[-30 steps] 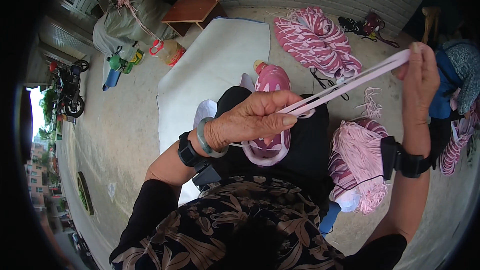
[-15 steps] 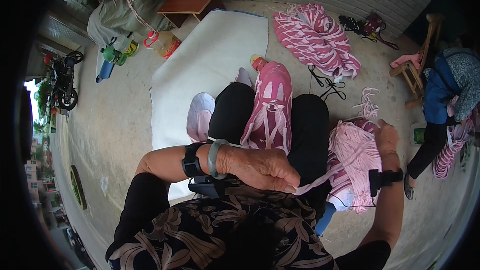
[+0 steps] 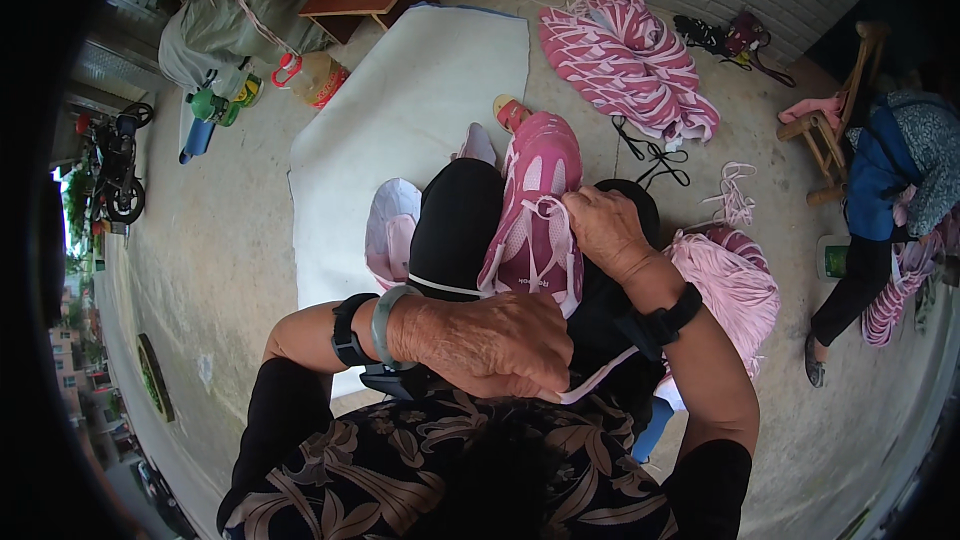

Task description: The person laces a pink Reebok sneaker with a long pink shoelace. They thread the lace through the eyelets, pull it tight, and tie a knot. The person then adjusts the laces and the shoe tongue.

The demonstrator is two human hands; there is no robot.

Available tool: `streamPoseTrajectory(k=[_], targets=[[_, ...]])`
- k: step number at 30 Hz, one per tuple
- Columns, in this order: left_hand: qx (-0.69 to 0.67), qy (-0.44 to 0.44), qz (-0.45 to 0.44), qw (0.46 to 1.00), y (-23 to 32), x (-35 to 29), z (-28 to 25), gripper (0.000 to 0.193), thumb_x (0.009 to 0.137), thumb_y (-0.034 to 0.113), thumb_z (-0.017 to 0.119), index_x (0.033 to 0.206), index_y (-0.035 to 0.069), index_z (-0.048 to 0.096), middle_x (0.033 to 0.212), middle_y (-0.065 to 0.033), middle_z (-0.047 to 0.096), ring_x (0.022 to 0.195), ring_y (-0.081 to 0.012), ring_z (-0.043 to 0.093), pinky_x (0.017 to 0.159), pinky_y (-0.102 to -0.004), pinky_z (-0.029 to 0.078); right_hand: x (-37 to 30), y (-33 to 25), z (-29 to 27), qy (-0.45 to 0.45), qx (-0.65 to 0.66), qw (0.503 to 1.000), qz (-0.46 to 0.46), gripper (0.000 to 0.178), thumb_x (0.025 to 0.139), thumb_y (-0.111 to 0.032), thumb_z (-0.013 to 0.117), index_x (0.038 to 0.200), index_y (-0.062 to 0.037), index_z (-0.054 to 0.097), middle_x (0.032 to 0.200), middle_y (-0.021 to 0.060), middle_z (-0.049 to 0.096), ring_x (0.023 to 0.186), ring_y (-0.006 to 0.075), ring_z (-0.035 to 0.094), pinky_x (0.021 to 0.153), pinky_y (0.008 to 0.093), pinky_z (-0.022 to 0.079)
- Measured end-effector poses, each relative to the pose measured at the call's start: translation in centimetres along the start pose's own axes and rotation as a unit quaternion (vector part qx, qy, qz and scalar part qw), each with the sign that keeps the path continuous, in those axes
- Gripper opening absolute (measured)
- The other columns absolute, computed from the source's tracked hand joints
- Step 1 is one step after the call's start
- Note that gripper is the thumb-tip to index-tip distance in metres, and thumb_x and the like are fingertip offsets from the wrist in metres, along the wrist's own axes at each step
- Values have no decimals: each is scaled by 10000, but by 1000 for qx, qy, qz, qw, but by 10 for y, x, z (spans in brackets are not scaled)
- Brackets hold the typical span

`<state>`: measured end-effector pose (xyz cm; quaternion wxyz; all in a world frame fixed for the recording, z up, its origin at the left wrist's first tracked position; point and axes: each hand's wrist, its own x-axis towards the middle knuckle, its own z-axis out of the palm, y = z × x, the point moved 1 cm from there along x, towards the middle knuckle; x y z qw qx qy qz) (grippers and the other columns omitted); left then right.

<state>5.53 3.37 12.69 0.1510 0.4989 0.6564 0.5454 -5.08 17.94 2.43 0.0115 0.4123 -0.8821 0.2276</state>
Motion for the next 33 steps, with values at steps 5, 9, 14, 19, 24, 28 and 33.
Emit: streamPoseTrajectory(k=[5, 9, 14, 19, 24, 28, 33], targets=[[-47, -6, -2, 999, -3, -1, -1, 76, 827, 102, 574, 780, 49, 548, 659, -72, 509, 656, -266, 537, 621, -369, 389, 8, 2, 4, 16, -104, 991, -85, 97, 716, -56, 508, 813, -59, 507, 719, 111, 523, 655, 283, 557, 668, 376, 429], [-71, 55, 9, 996, -20, -3, -9, 92, 831, 109, 583, 824, 22, 555, 647, -91, 520, 587, -286, 535, 512, -366, 387, 28, -4, -6, 0, -131, 985, -108, 92, 731, -68, 499, 823, -59, 500, 725, 115, 541, 659, 296, 568, 665, 388, 431], [-49, 56, -11, 997, -18, -11, -8, 84, 825, 111, 588, 821, 31, 561, 677, -85, 534, 643, -269, 546, 573, -368, 397, 16, 10, 5, 14, 166, 984, 65, 78, 780, -57, 549, 845, -33, 512, 708, 79, 575, 623, 196, 576, 588, 325, 449], [-54, 16, -14, 998, -11, -7, -8, 82, 817, 103, 591, 783, 42, 547, 693, -66, 519, 683, -267, 540, 606, -370, 401, -2, 15, 19, 32, 373, 907, 192, 114, 750, 2, 631, 824, -12, 546, 682, 18, 534, 601, 62, 481, 541, 222, 412], [-44, 31, 13, 998, -6, 2, -6, 76, 807, 98, 591, 766, 49, 550, 720, -60, 522, 706, -256, 543, 627, -376, 403, -2, 6, 29, 102, 393, 893, 196, 60, 771, 3, 610, 807, -15, 565, 693, 19, 523, 629, 70, 472, 573, 228, 407], [9, 40, -16, 999, -4, 0, -13, 80, 799, 117, 602, 773, 53, 562, 726, -50, 515, 708, -249, 535, 645, -382, 405, 3, 5, 16, 3, 511, 824, 245, 38, 836, -37, 572, 800, -45, 578, 746, -51, 485, 724, 29, 423, 681, 196, 366], [66, 90, -2, 994, 7, 2, -22, 82, 729, 70, 616, 711, 62, 537, 690, -66, 477, 669, -269, 510, 622, -383, 410, 26, 18, -20, -144, 598, 736, 282, 130, 788, -144, 599, 713, -61, 532, 675, -29, 516, 605, 94, 471, 623, 233, 365]])
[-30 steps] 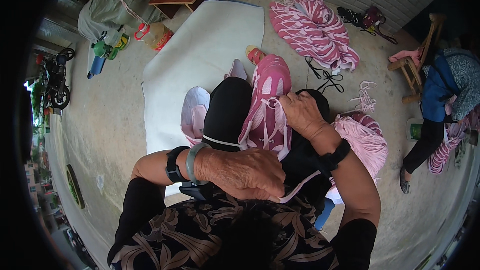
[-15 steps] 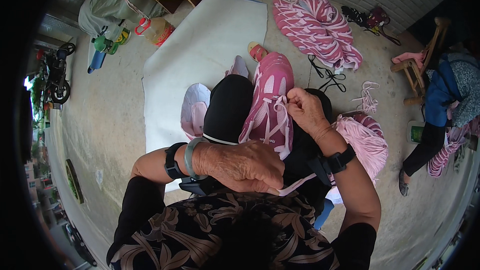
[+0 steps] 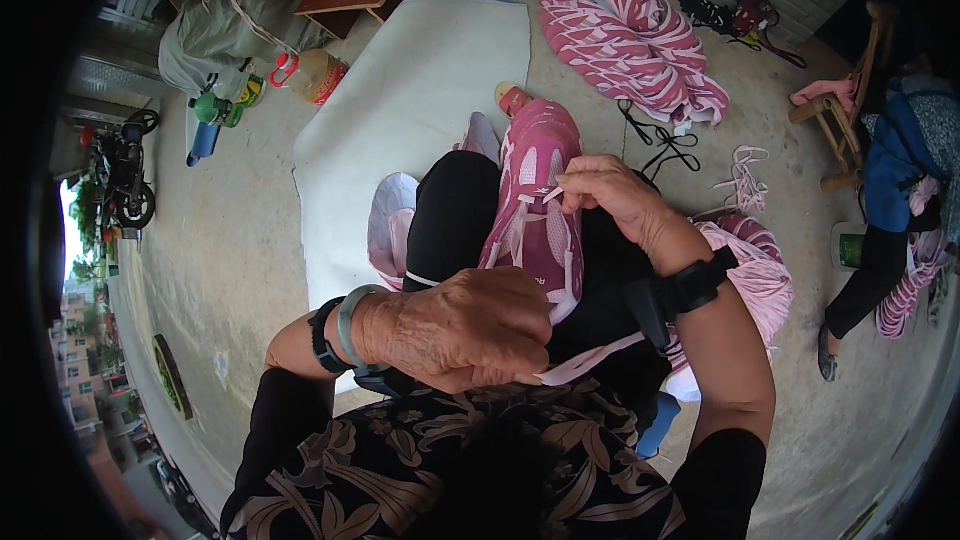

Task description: The person laces a pink Reebok sneaker with a long pink shoelace. They thread the lace through the eyelets, pull it tight, and tie a knot. The person then adjusts the laces and the shoe tongue.

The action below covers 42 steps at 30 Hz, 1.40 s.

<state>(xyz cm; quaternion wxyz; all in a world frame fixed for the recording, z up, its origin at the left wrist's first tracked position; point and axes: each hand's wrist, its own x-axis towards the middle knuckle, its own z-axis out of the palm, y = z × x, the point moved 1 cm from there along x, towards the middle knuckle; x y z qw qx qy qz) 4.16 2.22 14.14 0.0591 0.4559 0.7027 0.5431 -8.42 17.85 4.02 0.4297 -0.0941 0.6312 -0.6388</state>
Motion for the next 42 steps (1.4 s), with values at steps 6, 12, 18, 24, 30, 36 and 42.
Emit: streamPoseTrajectory(k=[6, 12, 18, 24, 30, 36, 42], targets=[[30, -43, -18, 998, 6, 4, 0, 109, 787, 141, 609, 779, 39, 568, 756, -65, 468, 694, -261, 491, 638, -376, 401, 11, -1, -7, 33, -379, 909, -170, 161, 688, -28, 583, 687, -55, 424, 586, 14, 466, 566, 131, 509, 502, 305, 365], [7, -89, -19, 996, -1, 8, 17, 74, 772, 100, 602, 799, 45, 561, 746, -60, 482, 685, -255, 497, 605, -362, 396, 17, 37, 7, 326, -278, 844, -322, 102, 802, -80, 588, 788, -48, 492, 591, 88, 515, 515, 229, 512, 514, 334, 404], [-3, -131, -11, 991, -11, 13, 37, 81, 765, 84, 603, 815, 49, 549, 722, -64, 502, 650, -263, 531, 580, -362, 410, 9, 50, 9, 334, -404, 830, -191, 177, 855, -238, 544, 837, -63, 530, 619, 152, 590, 569, 322, 596, 513, 414, 446], [-54, -124, -61, 989, -14, 15, 37, 74, 790, 66, 595, 849, 57, 552, 719, -58, 552, 683, -270, 596, 574, -361, 442, 3, 53, -17, 287, -578, 700, -306, 101, 813, -56, 559, 903, -42, 515, 710, 150, 594, 650, 315, 601, 569, 372, 478], [-129, -102, -81, 983, -11, 17, 38, 87, 781, 53, 555, 723, 23, 497, 602, -132, 504, 614, -337, 540, 545, -391, 405, 6, 48, -5, 164, -214, 911, -314, 86, 835, -17, 554, 916, -14, 584, 809, 48, 609, 730, 133, 589, 678, 251, 474], [-192, -128, -29, 973, 12, 19, 34, 76, 819, 34, 557, 782, 14, 493, 658, -99, 531, 632, -290, 565, 535, -342, 418, -4, 27, -8, 29, -116, 975, -186, 132, 828, 21, 523, 933, -4, 597, 822, 18, 590, 753, 70, 539, 719, 217, 449], [-196, -155, -70, 966, 6, 16, 32, 149, 826, 48, 543, 719, -4, 454, 604, -144, 468, 589, -313, 529, 515, -361, 376, -7, 21, -13, 36, -125, 985, -114, 137, 789, -18, 558, 919, -7, 599, 859, -12, 583, 812, 74, 523, 767, 222, 429]])
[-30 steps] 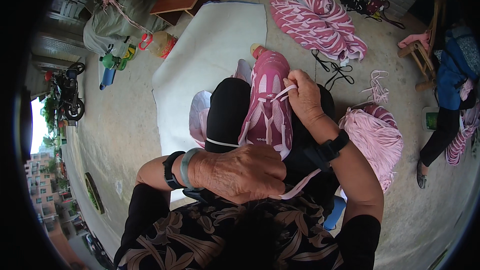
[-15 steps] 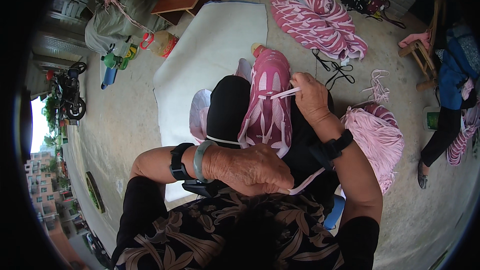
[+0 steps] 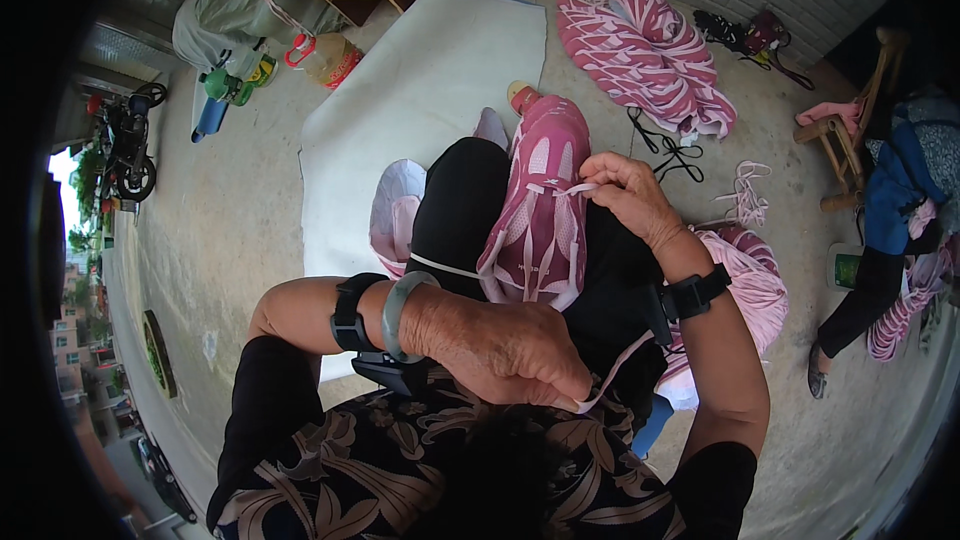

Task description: The person laces a pink Reebok sneaker with a long pink shoelace. They thread the lace through the eyelets, pull it tight, and tie a knot. The person then adjusts the laces and the shoe tongue.

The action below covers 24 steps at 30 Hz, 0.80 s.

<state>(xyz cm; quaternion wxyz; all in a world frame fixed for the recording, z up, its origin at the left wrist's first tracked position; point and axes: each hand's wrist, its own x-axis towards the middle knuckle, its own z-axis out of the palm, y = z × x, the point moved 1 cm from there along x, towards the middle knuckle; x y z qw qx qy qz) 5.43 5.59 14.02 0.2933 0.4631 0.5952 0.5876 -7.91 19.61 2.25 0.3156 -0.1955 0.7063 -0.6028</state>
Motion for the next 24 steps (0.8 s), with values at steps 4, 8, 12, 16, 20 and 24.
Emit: streamPoseTrajectory(k=[4, 8, 12, 16, 20, 24], targets=[[22, 5, -3, 1000, -6, 0, 6, 123, 817, 36, 532, 721, 2, 463, 604, -153, 473, 594, -324, 528, 526, -367, 381, 6, -15, 7, 63, -189, 973, -116, 137, 767, -50, 588, 902, -43, 615, 827, 9, 577, 798, 139, 533, 745, 263, 424], [30, 21, 25, 999, -15, -2, 11, 110, 814, 36, 523, 724, 0, 470, 610, -161, 485, 605, -333, 533, 533, -376, 385, 13, -32, 36, 57, -411, 874, -253, 95, 729, -110, 627, 823, -95, 624, 778, 60, 549, 784, 243, 529, 736, 356, 389], [10, 28, 30, 999, -14, -6, 7, 93, 801, 32, 520, 726, -4, 479, 616, -170, 494, 606, -340, 532, 528, -383, 381, 11, -42, 59, 53, -555, 799, -227, 59, 717, -105, 594, 767, -91, 622, 771, 68, 579, 810, 227, 559, 777, 373, 339], [17, 61, 27, 998, -14, -13, 10, 113, 768, 41, 531, 674, -18, 508, 579, -178, 496, 537, -319, 496, 518, -385, 374, 14, -49, 72, -4, -672, 708, -215, 53, 706, -61, 554, 736, -60, 597, 734, 89, 564, 746, 233, 571, 794, 401, 340], [19, 81, 40, 996, -15, -17, 11, 118, 737, 43, 539, 641, -24, 522, 565, -189, 496, 522, -328, 495, 523, -394, 377, 16, -55, 81, -63, -723, 647, -232, 73, 716, -47, 510, 723, -52, 582, 718, 99, 559, 707, 234, 575, 840, 427, 336], [26, 101, 56, 993, -18, -19, 12, 117, 718, 41, 543, 623, -24, 519, 567, -198, 495, 540, -353, 505, 527, -405, 380, 19, -56, 83, -83, -755, 610, -227, 89, 727, -50, 489, 726, -52, 578, 714, 104, 554, 700, 241, 573, 859, 433, 337]])
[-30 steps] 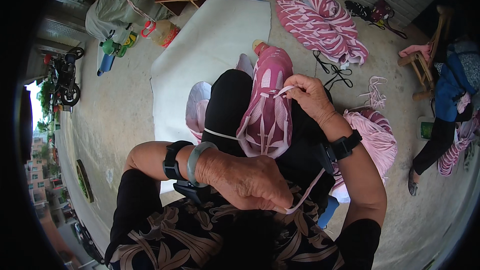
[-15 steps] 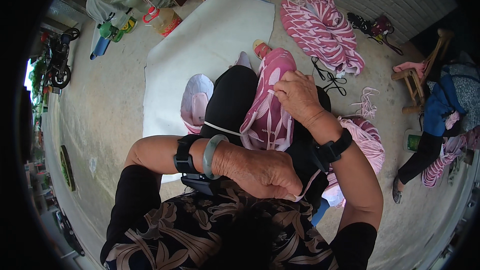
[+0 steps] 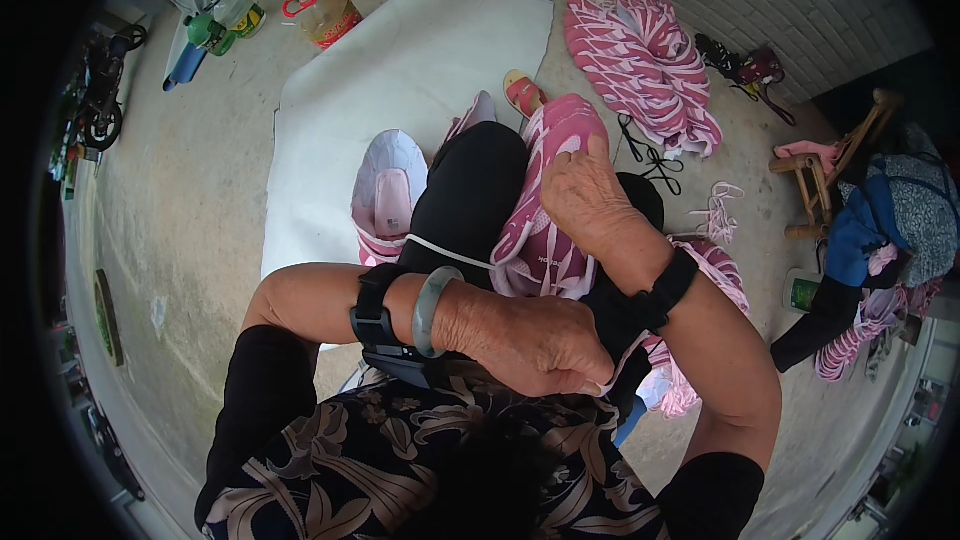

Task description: The person laces a pink Reebok sneaker with a long pink shoelace. They thread the lace through the eyelets, pull it tight, and tie a knot. The person then adjusts the laces and the shoe tongue.

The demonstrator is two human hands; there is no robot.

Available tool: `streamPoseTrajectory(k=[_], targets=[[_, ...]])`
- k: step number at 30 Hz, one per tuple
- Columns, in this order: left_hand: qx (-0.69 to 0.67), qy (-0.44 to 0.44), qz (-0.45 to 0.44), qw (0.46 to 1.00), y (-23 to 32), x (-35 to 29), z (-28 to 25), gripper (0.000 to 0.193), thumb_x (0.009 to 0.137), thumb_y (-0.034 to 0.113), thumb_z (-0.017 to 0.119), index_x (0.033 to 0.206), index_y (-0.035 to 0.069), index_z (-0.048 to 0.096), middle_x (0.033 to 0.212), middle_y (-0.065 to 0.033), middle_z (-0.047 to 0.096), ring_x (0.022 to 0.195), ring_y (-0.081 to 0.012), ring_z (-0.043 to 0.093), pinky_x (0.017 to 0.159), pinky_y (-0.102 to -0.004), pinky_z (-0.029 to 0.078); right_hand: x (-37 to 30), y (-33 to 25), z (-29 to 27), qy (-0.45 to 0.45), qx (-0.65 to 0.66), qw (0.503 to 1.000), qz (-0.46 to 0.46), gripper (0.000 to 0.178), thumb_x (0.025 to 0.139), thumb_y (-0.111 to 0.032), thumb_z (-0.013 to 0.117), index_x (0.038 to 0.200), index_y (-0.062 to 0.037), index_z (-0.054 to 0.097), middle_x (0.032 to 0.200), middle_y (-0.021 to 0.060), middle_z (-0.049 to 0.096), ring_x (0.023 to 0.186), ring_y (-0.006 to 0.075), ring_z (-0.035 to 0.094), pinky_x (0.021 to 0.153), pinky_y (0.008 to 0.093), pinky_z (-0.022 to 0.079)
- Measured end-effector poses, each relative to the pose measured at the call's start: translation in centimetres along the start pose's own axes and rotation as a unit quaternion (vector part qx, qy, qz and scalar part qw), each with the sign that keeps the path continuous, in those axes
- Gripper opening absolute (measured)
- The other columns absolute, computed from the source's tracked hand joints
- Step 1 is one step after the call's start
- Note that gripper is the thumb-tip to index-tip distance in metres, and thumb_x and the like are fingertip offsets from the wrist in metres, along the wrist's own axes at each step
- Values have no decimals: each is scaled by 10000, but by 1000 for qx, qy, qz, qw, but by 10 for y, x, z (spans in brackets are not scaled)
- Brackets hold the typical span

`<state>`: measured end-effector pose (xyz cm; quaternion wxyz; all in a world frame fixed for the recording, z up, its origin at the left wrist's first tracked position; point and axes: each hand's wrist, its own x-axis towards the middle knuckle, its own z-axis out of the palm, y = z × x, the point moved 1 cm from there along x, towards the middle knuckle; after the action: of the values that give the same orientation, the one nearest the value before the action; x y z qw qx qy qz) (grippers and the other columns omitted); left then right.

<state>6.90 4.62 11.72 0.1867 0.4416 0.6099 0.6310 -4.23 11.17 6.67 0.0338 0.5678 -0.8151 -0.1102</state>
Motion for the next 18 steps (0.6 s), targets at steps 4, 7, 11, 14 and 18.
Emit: streamPoseTrajectory(k=[4, 7, 11, 14, 18], targets=[[-7, 11, 9, 1000, -1, 1, -1, 132, 714, 49, 551, 608, -23, 517, 570, -203, 500, 547, -363, 510, 527, -412, 381, 17, 2, -8, 35, -36, 997, -53, 82, 737, -51, 487, 722, -53, 568, 722, 113, 557, 701, 237, 574, 858, 426, 351], [8, 12, 12, 1000, -2, 3, 0, 139, 715, 55, 555, 605, -22, 518, 574, -205, 504, 553, -367, 516, 527, -414, 382, 36, 1, -15, -56, 9, 995, -79, 84, 753, -59, 480, 733, -45, 561, 737, 139, 570, 719, 255, 581, 849, 430, 365], [5, 13, 8, 1000, 3, 4, -5, 142, 719, 56, 554, 606, -22, 519, 576, -206, 505, 561, -369, 519, 529, -419, 383, 29, 34, -2, -81, 247, 964, 46, 102, 806, -116, 482, 815, -36, 545, 753, 144, 597, 764, 329, 587, 717, 450, 407], [-2, 4, -5, 1000, 3, 4, -8, 142, 725, 53, 550, 610, -24, 518, 577, -210, 502, 562, -370, 520, 535, -421, 386, 14, 45, 11, -64, 371, 918, 124, 56, 801, -87, 530, 838, -46, 526, 719, 109, 580, 699, 284, 578, 625, 387, 432], [36, -46, -15, 998, 4, 6, -10, 99, 795, 59, 544, 726, 15, 490, 621, -169, 511, 633, -347, 558, 540, -410, 407, 3, 43, 22, -47, 469, 871, 136, 82, 745, -31, 593, 797, -43, 530, 666, 85, 534, 618, 232, 547, 582, 332, 426]])
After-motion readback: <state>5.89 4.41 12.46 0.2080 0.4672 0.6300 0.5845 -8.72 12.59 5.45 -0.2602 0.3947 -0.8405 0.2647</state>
